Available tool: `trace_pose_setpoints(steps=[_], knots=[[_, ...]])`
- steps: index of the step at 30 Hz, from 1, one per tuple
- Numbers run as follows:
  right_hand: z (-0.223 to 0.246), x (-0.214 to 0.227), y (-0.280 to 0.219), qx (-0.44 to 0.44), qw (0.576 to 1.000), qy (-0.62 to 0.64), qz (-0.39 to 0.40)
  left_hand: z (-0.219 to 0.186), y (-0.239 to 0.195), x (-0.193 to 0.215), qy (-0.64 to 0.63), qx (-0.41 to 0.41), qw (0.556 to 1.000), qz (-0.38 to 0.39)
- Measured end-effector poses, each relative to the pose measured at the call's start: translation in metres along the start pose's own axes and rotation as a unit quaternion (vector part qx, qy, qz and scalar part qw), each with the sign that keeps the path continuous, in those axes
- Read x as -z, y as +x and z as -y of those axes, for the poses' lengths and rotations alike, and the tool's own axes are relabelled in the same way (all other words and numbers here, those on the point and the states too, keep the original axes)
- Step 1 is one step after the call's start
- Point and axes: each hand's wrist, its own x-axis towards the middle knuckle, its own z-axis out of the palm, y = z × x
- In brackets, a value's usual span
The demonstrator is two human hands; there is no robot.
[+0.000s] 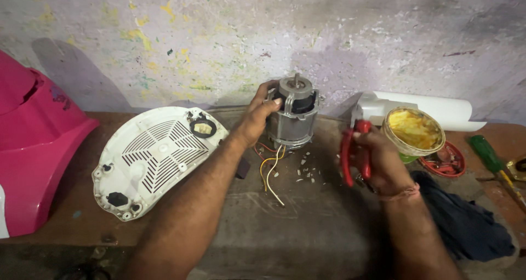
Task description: The person cleans and reassembles a mixer motor. They wipe metal motor components with a cloth, apply grease from a tub, and use a screwdriver to probe internal parts before fitting the cylindrical motor housing onto the assembly.
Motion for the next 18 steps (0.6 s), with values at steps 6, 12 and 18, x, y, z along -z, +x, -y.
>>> trace_pose_setpoints(steps=[6,12,18], knots=[[0.022,-0.038,0.002,0.379,0.863,-0.334,-0.02,0.0,-0.001,0.001,0.028,-0.042,0.998,0.028],[0.048,-0.063,0.02,0.47,0.667,-0.578,0.001,-0.003,-0.001,0.003,0.068,0.024,0.997,-0.009],[0.067,-0.054,0.023,0.432,0.674,-0.597,0.052,-0.001,-0.003,-0.002,0.051,0.009,0.998,0.022]])
